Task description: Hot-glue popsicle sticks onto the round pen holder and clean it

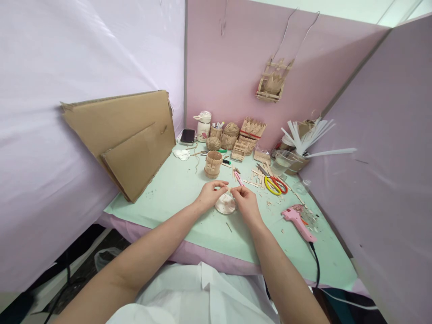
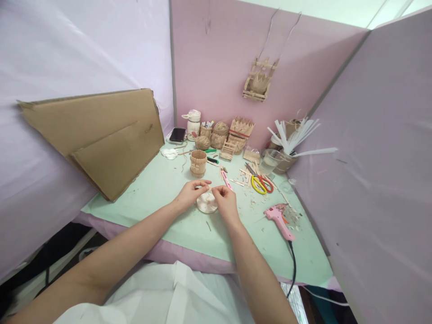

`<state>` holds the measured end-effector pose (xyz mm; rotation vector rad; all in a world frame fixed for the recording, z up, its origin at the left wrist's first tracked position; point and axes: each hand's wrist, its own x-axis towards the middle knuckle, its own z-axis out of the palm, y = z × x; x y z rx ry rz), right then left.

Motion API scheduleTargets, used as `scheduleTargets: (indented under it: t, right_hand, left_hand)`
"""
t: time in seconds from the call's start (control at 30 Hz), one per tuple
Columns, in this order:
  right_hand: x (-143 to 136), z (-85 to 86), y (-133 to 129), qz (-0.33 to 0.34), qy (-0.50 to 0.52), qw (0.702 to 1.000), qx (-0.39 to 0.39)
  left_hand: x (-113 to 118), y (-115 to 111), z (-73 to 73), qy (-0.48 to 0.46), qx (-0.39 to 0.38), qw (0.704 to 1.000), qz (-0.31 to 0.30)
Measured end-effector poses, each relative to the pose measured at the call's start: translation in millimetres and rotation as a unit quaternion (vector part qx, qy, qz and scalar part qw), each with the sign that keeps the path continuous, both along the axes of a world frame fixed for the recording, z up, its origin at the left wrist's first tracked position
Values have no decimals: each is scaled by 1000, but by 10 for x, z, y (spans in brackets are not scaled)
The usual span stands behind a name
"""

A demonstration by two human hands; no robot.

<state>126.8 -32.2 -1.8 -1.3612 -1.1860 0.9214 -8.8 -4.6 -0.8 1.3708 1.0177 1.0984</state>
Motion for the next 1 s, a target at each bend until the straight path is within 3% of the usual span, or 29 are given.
scheduleTargets:
  t: [1.0]
  right_hand:
    - [12,6,-11,12,-6,1000,0]
  left_hand:
    - [0,-8,-4,-4,1,1000,-12]
